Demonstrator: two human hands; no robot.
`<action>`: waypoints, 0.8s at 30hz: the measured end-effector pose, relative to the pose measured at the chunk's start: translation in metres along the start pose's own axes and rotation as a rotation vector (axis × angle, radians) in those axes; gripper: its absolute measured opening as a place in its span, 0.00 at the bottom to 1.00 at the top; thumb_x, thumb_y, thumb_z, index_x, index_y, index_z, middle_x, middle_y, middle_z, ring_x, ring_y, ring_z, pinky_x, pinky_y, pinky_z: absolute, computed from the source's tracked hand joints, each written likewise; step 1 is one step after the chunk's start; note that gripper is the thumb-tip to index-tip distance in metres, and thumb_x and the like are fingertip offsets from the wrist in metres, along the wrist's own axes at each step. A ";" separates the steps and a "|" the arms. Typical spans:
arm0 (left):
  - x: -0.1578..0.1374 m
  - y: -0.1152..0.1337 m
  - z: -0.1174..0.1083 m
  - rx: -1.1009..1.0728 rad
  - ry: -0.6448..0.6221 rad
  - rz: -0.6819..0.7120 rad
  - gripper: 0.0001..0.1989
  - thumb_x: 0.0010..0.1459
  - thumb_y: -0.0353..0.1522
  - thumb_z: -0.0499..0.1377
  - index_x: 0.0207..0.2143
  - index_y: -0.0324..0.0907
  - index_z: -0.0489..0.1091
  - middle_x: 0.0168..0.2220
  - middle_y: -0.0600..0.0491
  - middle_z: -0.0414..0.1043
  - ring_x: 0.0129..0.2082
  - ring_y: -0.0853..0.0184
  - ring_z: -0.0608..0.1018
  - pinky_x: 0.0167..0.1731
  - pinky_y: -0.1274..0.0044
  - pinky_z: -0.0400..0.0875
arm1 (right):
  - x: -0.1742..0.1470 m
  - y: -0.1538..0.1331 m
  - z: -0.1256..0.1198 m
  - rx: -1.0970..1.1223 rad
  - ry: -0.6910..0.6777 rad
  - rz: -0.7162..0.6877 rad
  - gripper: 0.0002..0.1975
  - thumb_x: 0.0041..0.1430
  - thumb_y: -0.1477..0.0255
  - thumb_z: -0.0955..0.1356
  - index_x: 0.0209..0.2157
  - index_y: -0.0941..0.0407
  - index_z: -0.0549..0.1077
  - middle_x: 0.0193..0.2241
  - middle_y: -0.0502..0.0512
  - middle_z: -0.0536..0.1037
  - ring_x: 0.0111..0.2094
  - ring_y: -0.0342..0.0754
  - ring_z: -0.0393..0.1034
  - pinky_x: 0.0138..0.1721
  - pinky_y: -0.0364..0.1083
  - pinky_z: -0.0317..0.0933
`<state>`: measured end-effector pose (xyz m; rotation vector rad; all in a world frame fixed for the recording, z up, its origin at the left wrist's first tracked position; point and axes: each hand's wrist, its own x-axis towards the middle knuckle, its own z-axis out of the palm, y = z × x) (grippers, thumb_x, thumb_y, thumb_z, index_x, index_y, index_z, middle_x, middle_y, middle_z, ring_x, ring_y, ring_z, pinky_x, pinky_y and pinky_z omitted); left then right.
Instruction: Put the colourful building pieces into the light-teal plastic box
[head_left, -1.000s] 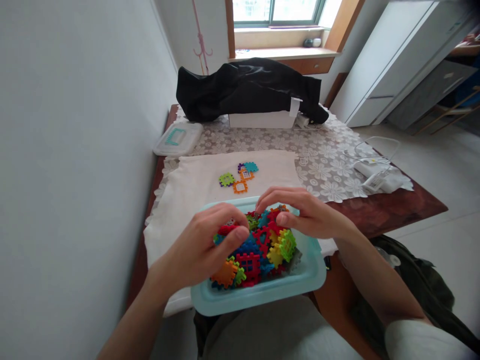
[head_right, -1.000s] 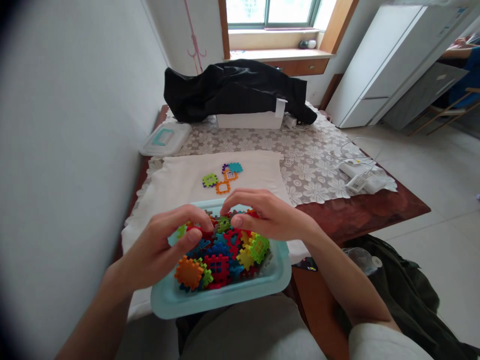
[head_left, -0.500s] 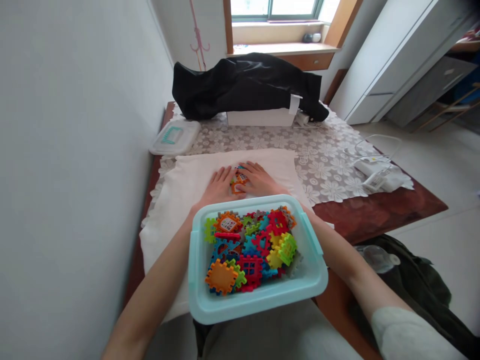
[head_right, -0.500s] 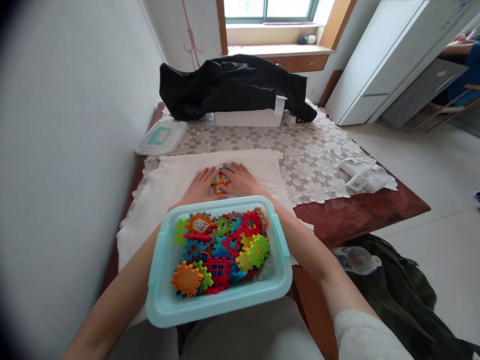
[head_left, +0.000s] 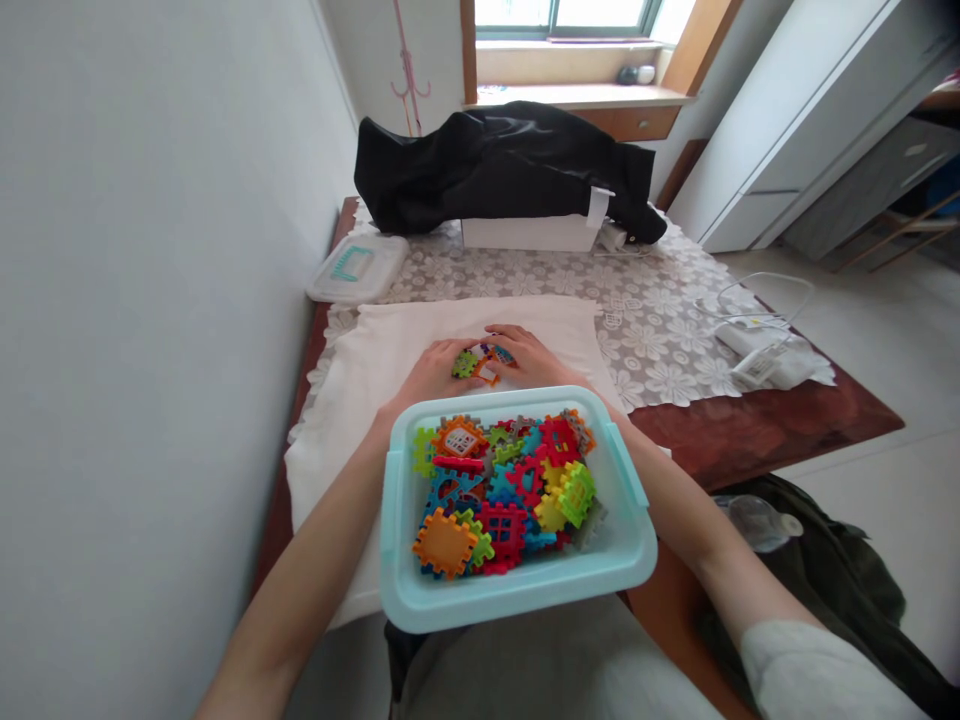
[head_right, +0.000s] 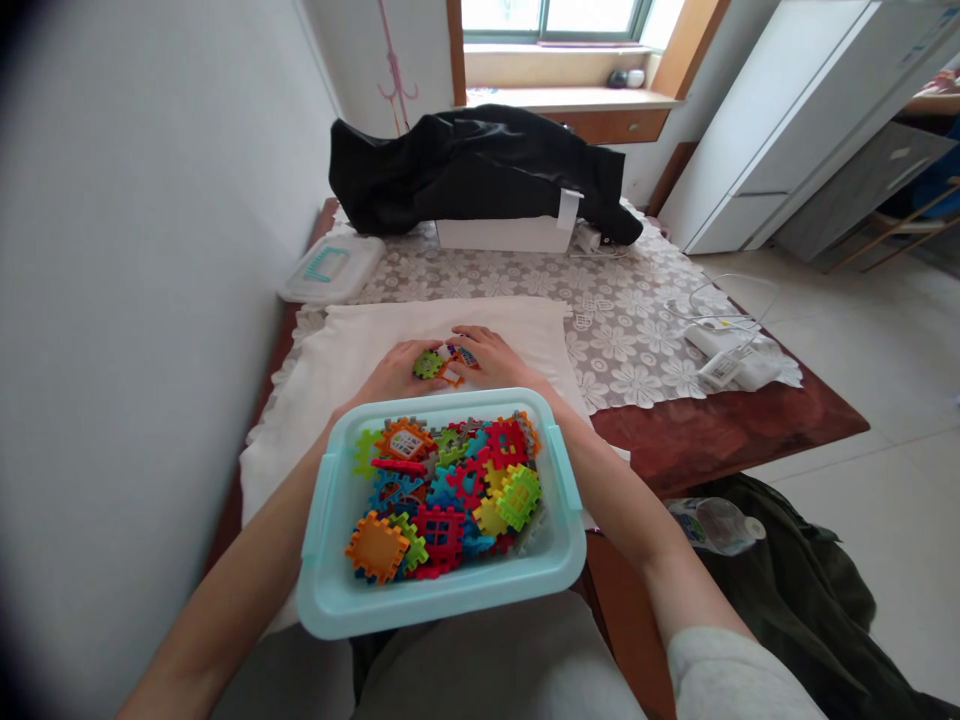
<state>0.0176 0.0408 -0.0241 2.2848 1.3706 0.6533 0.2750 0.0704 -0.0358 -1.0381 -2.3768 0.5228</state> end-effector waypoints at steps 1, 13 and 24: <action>0.000 -0.002 0.000 -0.008 0.006 -0.010 0.33 0.61 0.41 0.71 0.67 0.42 0.76 0.66 0.40 0.79 0.68 0.45 0.78 0.72 0.54 0.71 | -0.001 0.001 -0.002 0.008 -0.012 -0.003 0.23 0.75 0.66 0.71 0.68 0.52 0.77 0.74 0.64 0.72 0.76 0.61 0.64 0.79 0.64 0.59; 0.000 -0.014 -0.001 -0.091 0.089 -0.011 0.31 0.59 0.34 0.71 0.65 0.41 0.75 0.69 0.38 0.76 0.71 0.48 0.77 0.75 0.55 0.69 | 0.001 0.013 -0.001 0.125 0.079 0.057 0.22 0.72 0.66 0.71 0.64 0.55 0.78 0.63 0.67 0.82 0.63 0.61 0.78 0.68 0.60 0.71; -0.007 -0.007 -0.011 0.026 0.108 -0.099 0.30 0.63 0.38 0.67 0.66 0.38 0.73 0.71 0.36 0.74 0.72 0.46 0.75 0.75 0.56 0.68 | 0.001 0.032 -0.001 0.140 0.119 0.099 0.24 0.72 0.61 0.71 0.65 0.54 0.78 0.65 0.66 0.81 0.67 0.62 0.76 0.72 0.63 0.67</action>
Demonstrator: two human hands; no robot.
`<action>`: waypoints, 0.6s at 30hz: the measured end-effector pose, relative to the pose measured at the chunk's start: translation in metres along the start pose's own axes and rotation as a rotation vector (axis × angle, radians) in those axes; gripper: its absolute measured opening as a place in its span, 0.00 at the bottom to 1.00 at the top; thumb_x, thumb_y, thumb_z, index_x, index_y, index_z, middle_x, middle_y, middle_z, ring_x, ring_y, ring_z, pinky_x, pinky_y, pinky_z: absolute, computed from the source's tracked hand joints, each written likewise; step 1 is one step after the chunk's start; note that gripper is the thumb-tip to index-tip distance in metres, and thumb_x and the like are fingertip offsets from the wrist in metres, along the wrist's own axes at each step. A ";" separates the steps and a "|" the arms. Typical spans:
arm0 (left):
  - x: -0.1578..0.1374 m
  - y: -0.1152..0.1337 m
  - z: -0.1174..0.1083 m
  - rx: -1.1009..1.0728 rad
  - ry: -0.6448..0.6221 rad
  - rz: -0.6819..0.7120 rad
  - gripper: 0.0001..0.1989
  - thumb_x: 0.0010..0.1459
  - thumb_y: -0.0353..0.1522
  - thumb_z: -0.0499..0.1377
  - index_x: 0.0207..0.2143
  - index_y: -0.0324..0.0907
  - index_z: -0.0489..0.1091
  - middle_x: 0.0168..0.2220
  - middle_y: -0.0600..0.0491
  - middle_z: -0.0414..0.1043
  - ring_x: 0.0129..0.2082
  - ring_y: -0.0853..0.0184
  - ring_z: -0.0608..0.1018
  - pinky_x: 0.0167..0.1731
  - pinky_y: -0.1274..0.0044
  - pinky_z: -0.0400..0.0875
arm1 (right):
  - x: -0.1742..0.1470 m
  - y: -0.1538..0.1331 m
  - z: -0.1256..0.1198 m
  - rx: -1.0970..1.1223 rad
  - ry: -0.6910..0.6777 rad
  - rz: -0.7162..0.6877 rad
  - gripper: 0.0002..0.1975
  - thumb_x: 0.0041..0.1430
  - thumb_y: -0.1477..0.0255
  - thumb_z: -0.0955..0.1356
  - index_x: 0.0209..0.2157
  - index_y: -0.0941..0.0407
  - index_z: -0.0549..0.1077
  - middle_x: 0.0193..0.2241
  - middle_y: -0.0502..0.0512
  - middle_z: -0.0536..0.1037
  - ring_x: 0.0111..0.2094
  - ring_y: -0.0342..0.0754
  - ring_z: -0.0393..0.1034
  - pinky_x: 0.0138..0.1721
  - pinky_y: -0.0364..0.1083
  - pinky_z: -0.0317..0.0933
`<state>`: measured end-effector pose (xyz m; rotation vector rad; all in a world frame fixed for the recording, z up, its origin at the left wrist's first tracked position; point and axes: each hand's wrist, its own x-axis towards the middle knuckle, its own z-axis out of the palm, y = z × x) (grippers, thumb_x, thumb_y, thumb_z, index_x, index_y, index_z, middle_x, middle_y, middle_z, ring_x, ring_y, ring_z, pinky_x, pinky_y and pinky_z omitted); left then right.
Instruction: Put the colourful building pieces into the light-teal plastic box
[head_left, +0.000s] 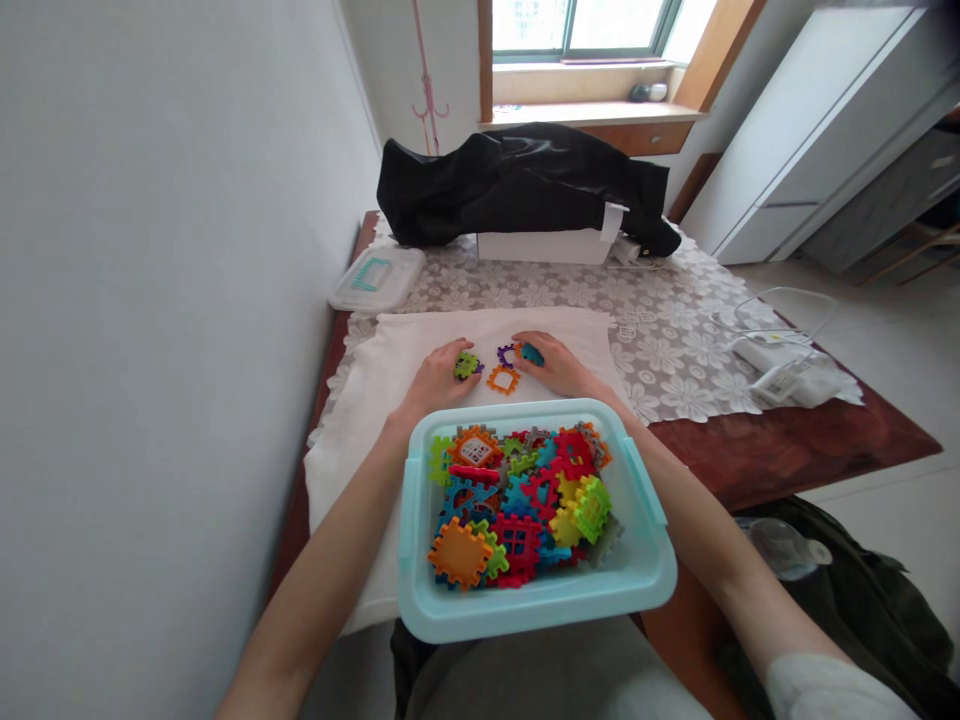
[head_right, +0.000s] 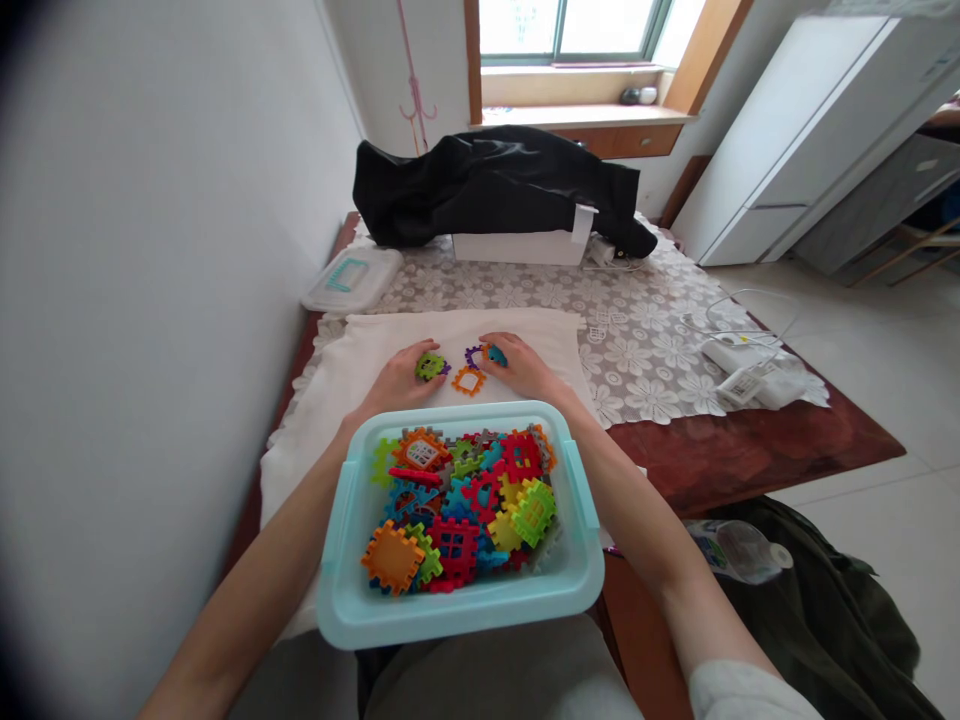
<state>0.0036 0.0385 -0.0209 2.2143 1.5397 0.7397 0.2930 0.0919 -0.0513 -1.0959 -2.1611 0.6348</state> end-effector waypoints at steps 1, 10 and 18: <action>-0.001 0.002 0.000 0.046 -0.008 -0.007 0.32 0.62 0.38 0.67 0.67 0.38 0.73 0.72 0.35 0.73 0.73 0.45 0.74 0.75 0.54 0.67 | -0.002 0.001 -0.003 -0.015 -0.026 -0.003 0.27 0.70 0.61 0.73 0.67 0.53 0.76 0.67 0.66 0.79 0.69 0.62 0.74 0.74 0.63 0.65; -0.002 0.005 -0.004 0.133 -0.033 -0.072 0.29 0.64 0.41 0.70 0.64 0.39 0.75 0.64 0.37 0.80 0.65 0.43 0.80 0.69 0.52 0.71 | -0.007 0.011 -0.020 -0.126 -0.067 0.023 0.29 0.66 0.70 0.72 0.68 0.50 0.73 0.65 0.64 0.80 0.70 0.64 0.71 0.74 0.67 0.62; -0.001 0.003 -0.002 0.146 0.005 -0.089 0.27 0.63 0.47 0.72 0.57 0.40 0.79 0.58 0.39 0.82 0.60 0.43 0.81 0.66 0.54 0.73 | -0.007 0.021 -0.012 0.048 0.011 0.031 0.35 0.62 0.74 0.71 0.70 0.49 0.66 0.61 0.61 0.81 0.62 0.58 0.78 0.68 0.61 0.71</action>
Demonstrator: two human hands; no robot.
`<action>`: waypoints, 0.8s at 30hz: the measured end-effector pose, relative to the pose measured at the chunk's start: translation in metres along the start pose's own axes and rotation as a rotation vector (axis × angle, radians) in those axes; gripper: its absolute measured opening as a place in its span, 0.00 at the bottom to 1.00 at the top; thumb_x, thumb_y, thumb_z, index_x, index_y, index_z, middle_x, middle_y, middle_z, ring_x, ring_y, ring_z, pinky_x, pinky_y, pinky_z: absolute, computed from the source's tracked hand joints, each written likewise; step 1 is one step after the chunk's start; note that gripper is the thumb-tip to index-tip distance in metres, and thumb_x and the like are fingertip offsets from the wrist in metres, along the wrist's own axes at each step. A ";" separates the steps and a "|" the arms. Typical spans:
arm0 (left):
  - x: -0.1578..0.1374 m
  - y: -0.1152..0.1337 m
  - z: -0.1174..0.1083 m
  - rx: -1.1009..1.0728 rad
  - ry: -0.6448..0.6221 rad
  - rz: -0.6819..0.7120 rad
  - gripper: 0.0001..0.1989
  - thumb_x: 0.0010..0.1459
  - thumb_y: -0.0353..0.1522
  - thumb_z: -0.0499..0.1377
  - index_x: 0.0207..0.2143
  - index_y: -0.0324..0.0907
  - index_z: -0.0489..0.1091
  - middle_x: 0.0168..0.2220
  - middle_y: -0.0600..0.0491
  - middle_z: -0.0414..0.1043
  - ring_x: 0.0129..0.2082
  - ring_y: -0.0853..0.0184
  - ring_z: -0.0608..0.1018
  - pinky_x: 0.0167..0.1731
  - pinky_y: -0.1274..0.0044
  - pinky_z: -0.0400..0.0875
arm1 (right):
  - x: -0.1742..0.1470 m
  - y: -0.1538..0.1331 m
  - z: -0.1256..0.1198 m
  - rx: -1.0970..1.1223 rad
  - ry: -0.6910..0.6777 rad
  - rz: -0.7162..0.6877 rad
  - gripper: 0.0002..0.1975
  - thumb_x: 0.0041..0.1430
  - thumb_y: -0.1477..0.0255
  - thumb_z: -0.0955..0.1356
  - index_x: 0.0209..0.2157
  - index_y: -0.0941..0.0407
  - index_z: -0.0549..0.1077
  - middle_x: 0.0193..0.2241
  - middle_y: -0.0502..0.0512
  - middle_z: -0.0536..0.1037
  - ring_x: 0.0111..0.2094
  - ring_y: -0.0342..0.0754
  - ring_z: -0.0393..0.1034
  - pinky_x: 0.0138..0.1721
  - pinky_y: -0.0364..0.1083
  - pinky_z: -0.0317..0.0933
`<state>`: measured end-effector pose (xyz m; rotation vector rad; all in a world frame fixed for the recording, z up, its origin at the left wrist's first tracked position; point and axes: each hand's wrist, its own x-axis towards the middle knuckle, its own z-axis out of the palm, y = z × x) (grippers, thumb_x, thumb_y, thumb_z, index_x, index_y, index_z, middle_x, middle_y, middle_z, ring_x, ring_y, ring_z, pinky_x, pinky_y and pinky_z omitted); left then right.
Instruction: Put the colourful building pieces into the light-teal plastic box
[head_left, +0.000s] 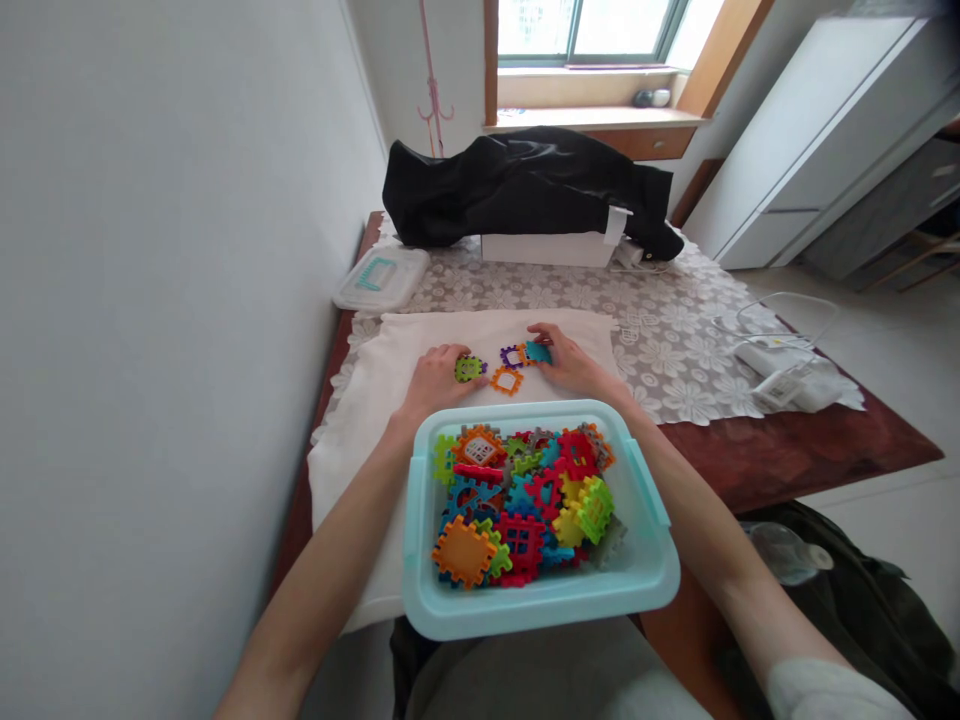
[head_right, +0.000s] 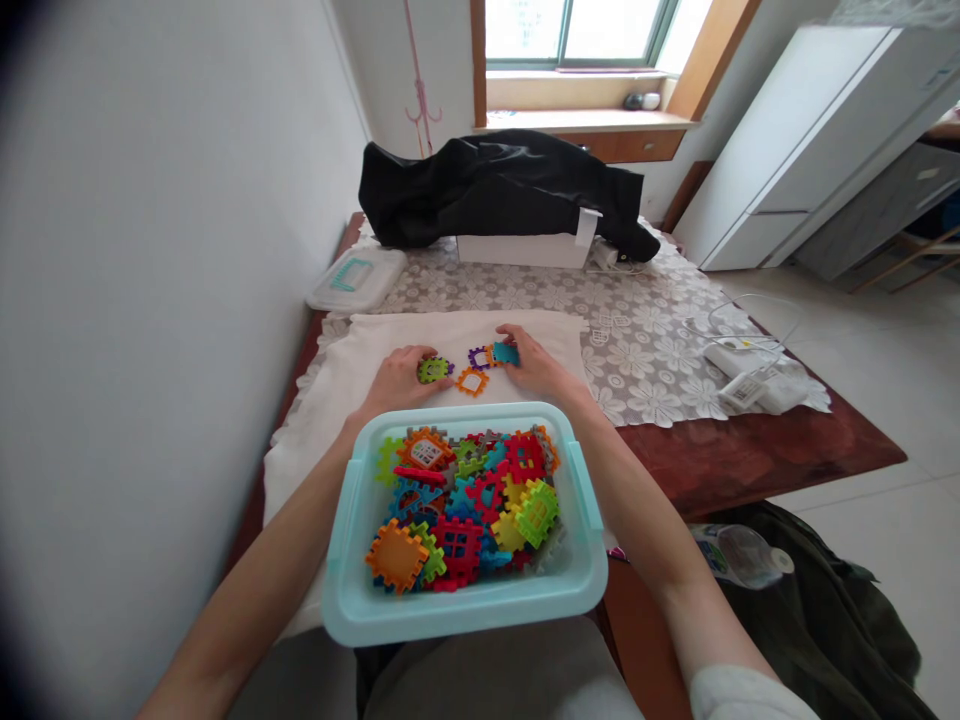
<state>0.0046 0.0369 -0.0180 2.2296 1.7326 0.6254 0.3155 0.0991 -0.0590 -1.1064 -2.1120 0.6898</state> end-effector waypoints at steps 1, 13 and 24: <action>-0.001 0.002 -0.001 0.013 -0.006 -0.001 0.27 0.63 0.47 0.72 0.57 0.40 0.79 0.58 0.39 0.82 0.60 0.43 0.81 0.67 0.54 0.73 | 0.000 -0.001 0.001 0.006 -0.005 -0.016 0.36 0.60 0.76 0.70 0.69 0.49 0.66 0.61 0.61 0.81 0.63 0.57 0.78 0.69 0.61 0.71; -0.004 0.003 -0.008 -0.015 -0.077 0.075 0.28 0.61 0.35 0.67 0.64 0.41 0.78 0.63 0.43 0.82 0.65 0.44 0.77 0.70 0.53 0.69 | 0.002 -0.005 0.001 -0.087 -0.022 -0.050 0.14 0.64 0.69 0.73 0.51 0.49 0.77 0.56 0.59 0.84 0.61 0.60 0.77 0.67 0.62 0.70; 0.000 0.004 -0.004 -0.328 -0.002 -0.003 0.25 0.58 0.47 0.73 0.51 0.42 0.81 0.54 0.43 0.85 0.51 0.51 0.84 0.56 0.61 0.79 | 0.006 -0.017 0.018 0.011 0.098 -0.010 0.15 0.65 0.62 0.75 0.51 0.51 0.77 0.53 0.60 0.83 0.56 0.58 0.77 0.61 0.59 0.72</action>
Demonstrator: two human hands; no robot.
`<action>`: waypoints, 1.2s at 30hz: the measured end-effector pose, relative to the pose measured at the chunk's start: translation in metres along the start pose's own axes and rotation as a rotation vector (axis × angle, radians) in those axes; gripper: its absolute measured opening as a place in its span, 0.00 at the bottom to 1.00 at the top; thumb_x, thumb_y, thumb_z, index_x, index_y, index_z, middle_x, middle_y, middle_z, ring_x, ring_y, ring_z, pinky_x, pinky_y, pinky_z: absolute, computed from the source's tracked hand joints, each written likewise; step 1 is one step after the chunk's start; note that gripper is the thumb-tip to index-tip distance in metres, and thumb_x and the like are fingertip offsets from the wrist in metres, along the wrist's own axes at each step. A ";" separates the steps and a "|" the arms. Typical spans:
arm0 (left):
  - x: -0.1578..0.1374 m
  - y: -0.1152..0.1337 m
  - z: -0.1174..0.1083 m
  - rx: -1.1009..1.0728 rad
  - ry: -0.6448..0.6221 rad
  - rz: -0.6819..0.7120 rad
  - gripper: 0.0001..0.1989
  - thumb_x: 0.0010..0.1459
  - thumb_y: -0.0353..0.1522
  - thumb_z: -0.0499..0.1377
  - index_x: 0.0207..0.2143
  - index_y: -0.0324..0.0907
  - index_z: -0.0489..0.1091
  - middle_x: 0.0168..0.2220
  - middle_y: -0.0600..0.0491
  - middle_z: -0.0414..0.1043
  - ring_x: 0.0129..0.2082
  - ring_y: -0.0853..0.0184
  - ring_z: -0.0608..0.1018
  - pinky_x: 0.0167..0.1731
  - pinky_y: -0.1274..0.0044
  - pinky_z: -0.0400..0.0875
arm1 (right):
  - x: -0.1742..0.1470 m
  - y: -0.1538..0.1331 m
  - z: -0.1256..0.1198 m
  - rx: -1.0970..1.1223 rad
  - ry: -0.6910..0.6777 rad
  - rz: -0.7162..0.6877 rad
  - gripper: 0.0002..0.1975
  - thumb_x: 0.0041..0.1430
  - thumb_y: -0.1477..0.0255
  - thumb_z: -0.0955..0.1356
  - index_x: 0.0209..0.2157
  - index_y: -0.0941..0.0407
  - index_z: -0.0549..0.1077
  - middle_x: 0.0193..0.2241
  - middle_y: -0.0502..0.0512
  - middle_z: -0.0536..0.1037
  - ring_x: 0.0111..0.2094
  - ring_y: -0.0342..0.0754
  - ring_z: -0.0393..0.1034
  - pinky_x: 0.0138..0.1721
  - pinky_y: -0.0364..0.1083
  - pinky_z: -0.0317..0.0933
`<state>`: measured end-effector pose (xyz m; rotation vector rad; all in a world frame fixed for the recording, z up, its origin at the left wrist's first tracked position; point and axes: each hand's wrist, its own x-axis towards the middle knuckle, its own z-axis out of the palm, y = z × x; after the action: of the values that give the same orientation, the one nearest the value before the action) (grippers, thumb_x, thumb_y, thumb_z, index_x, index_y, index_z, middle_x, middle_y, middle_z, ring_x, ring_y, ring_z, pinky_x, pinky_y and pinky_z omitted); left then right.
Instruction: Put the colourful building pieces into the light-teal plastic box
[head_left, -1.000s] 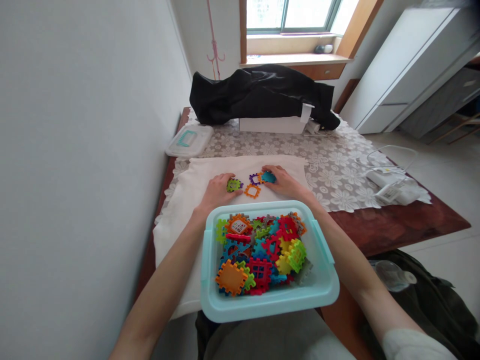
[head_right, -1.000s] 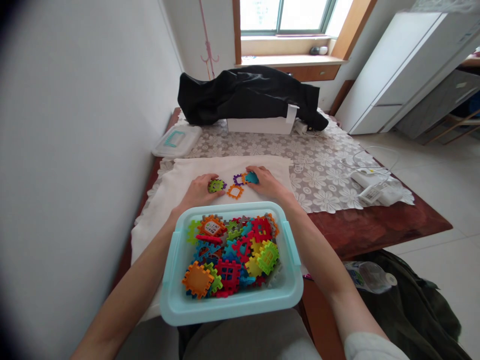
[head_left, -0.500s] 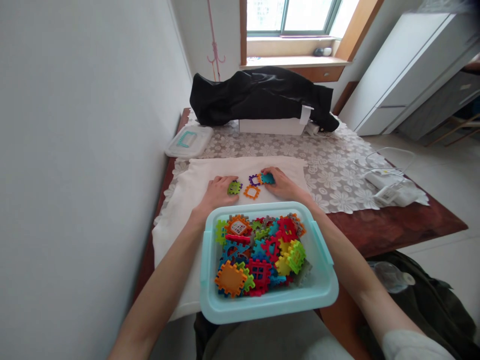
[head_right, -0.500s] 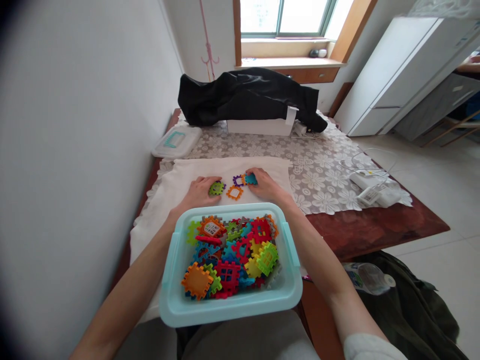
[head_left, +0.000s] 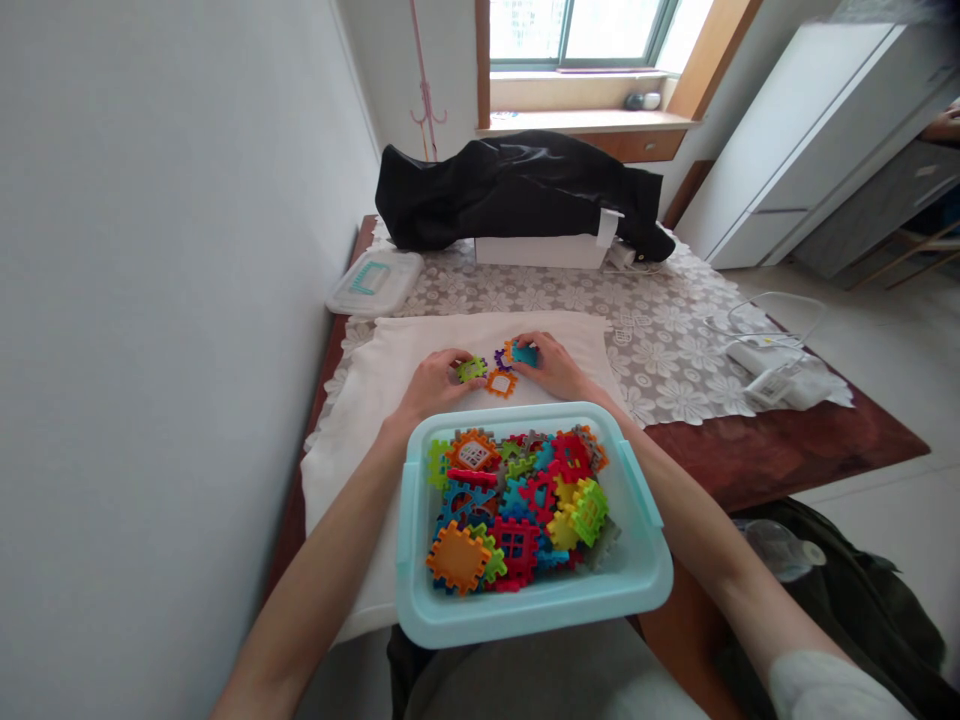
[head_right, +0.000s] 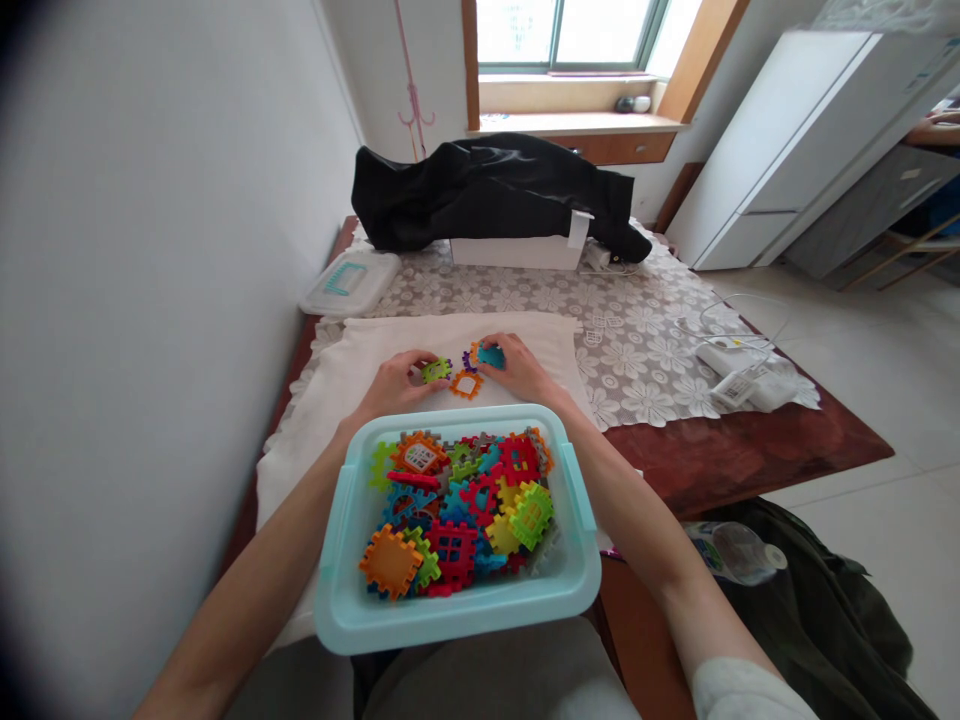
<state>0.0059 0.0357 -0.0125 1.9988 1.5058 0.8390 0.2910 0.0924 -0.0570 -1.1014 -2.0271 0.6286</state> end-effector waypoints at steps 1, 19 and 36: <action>-0.001 0.002 0.002 -0.032 0.017 -0.002 0.25 0.58 0.48 0.73 0.51 0.43 0.81 0.53 0.43 0.85 0.50 0.52 0.84 0.54 0.62 0.79 | 0.000 -0.004 0.002 0.012 -0.011 -0.011 0.16 0.66 0.63 0.75 0.52 0.51 0.77 0.54 0.60 0.83 0.57 0.58 0.77 0.62 0.59 0.72; -0.002 0.016 0.035 0.217 -0.151 0.129 0.10 0.64 0.34 0.68 0.45 0.45 0.72 0.51 0.43 0.81 0.56 0.48 0.81 0.60 0.59 0.77 | 0.005 -0.016 0.008 -0.132 -0.086 -0.003 0.15 0.65 0.69 0.76 0.53 0.52 0.78 0.54 0.64 0.84 0.60 0.64 0.74 0.66 0.62 0.67; -0.003 0.002 0.013 0.149 -0.046 0.063 0.14 0.62 0.42 0.71 0.43 0.45 0.73 0.47 0.43 0.82 0.50 0.50 0.82 0.55 0.59 0.79 | -0.004 -0.018 -0.001 -0.021 -0.096 -0.028 0.16 0.65 0.67 0.75 0.53 0.51 0.79 0.53 0.60 0.83 0.58 0.59 0.77 0.64 0.59 0.70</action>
<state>0.0163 0.0324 -0.0210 2.1678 1.5262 0.7193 0.2849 0.0799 -0.0454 -1.0709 -2.1324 0.6586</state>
